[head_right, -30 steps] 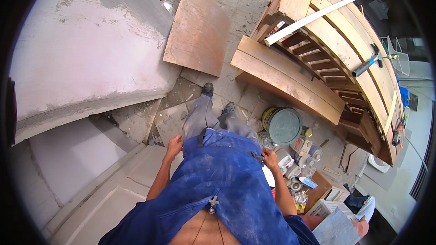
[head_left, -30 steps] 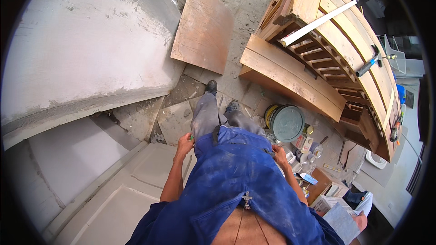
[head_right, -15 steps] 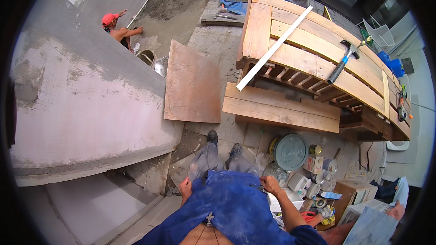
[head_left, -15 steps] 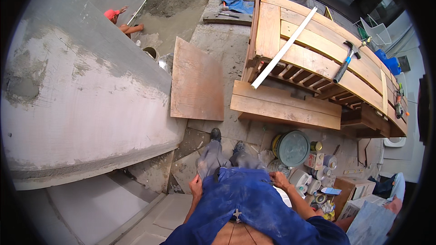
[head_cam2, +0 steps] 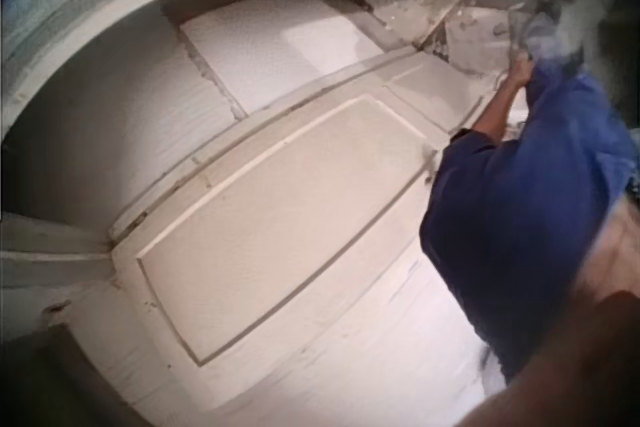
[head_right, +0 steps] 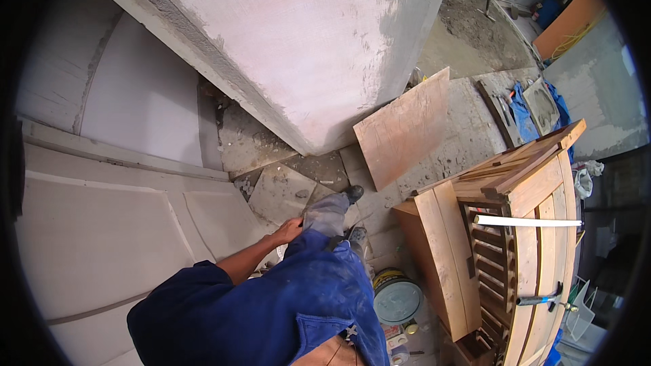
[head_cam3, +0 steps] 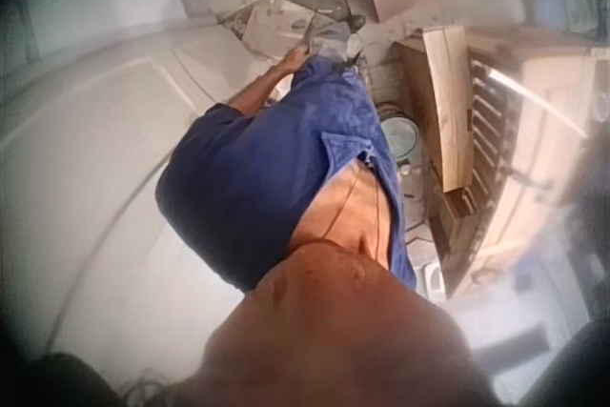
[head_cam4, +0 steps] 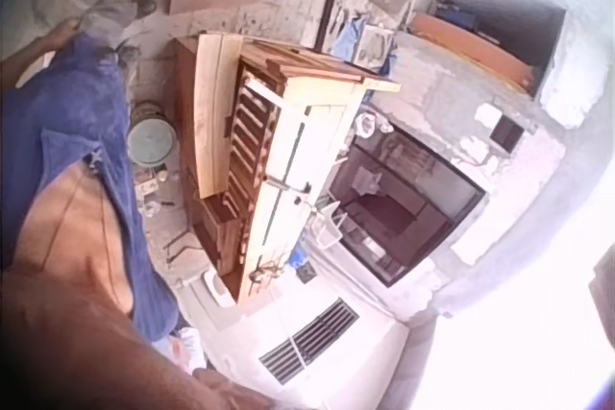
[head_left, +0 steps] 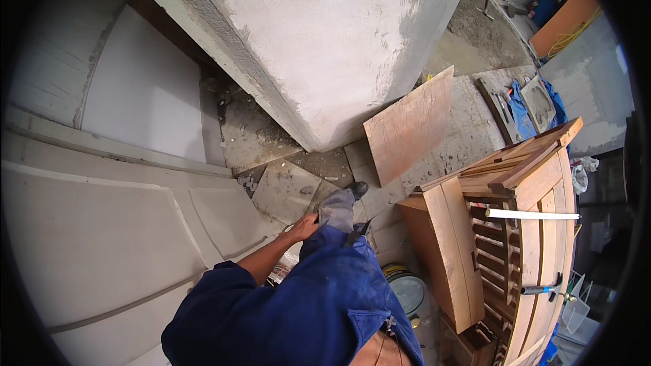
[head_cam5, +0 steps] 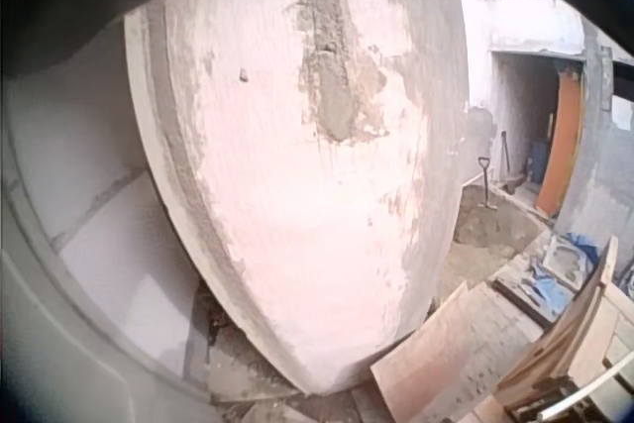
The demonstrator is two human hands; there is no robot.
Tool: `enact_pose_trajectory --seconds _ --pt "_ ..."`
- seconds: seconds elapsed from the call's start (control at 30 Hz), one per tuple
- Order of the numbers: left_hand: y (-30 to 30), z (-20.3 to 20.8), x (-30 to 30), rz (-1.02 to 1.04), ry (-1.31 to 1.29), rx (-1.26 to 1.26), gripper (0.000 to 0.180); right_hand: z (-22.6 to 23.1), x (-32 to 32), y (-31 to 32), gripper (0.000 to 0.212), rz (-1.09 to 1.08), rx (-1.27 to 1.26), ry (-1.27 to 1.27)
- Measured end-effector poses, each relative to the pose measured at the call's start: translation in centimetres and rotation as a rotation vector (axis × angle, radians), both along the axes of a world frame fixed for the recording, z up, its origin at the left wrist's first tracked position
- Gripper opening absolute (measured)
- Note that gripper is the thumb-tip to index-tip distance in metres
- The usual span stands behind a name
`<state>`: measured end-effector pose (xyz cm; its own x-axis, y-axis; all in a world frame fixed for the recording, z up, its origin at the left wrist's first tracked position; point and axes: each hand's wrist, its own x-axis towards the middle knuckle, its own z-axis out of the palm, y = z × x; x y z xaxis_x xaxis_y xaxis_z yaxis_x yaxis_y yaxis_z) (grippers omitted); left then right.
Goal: The person washes ceramic tiles one by one under a wall-mounted tap, using a blue bucket to catch runoff. They rinse each tile, place it on the floor, then gather the cleaned tiles and carry them to another room where other workers are laying floor tiles.
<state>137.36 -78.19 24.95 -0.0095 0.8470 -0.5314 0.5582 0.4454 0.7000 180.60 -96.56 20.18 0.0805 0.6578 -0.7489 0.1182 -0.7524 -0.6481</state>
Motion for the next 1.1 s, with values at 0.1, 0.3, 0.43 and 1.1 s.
enact_pose_trajectory --seconds 0.1,0.3,0.43,1.1 --pt "0.1 -0.3 1.2 -0.004 -0.106 0.356 0.028 1.0 2.2 3.3 0.028 0.033 0.039 -0.028" --pt "0.0 -2.1 3.9 0.038 -0.145 0.228 0.036 11.7 2.8 15.4 0.035 -0.037 0.126 -0.126" --pt "-2.3 -8.8 2.9 -0.06 -0.15 0.164 0.044 16.0 0.6 19.6 0.036 0.011 0.252 -0.141" --pt "-0.1 0.3 -5.3 0.159 0.147 0.055 0.026 30.0 -8.0 24.6 0.049 0.405 0.447 0.605"
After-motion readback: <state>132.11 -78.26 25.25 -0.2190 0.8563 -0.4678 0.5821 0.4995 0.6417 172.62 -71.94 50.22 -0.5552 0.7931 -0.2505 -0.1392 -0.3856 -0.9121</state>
